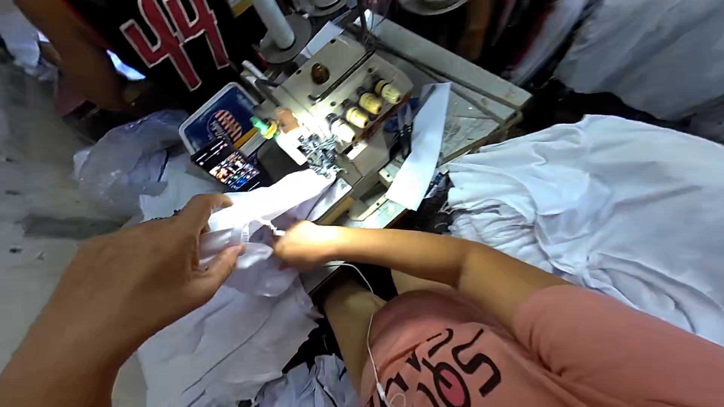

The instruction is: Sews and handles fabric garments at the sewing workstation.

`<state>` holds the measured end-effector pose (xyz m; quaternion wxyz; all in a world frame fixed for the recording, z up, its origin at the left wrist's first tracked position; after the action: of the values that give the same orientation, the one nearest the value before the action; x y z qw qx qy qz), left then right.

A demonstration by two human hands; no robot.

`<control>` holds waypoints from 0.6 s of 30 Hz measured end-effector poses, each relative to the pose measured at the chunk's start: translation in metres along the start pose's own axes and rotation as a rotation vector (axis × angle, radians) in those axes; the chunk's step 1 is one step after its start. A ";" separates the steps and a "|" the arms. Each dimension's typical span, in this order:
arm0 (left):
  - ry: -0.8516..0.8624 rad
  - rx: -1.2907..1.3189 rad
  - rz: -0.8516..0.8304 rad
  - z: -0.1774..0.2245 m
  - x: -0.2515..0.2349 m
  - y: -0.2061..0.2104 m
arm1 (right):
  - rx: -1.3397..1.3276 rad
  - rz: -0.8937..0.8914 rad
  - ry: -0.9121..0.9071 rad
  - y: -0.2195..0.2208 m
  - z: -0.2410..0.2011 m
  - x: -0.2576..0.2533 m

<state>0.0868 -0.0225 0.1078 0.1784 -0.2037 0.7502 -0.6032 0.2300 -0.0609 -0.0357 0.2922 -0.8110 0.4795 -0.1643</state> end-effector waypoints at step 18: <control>0.091 0.072 0.118 0.009 0.008 0.022 | -0.096 0.780 -0.656 -0.036 0.007 0.028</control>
<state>0.0824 -0.0305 0.0839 0.1868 -0.1250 0.7460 -0.6268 0.2719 -0.0696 -0.0183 0.4294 -0.5932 0.6364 0.2423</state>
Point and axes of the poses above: each hand's wrist, its own x-axis away from the middle knuckle, its own y-axis out of the palm, z = x × y, the point moved 2 cm from there along -x, towards the middle knuckle, and after that the axes turned 8 degrees about -x, right-handed, at the moved point
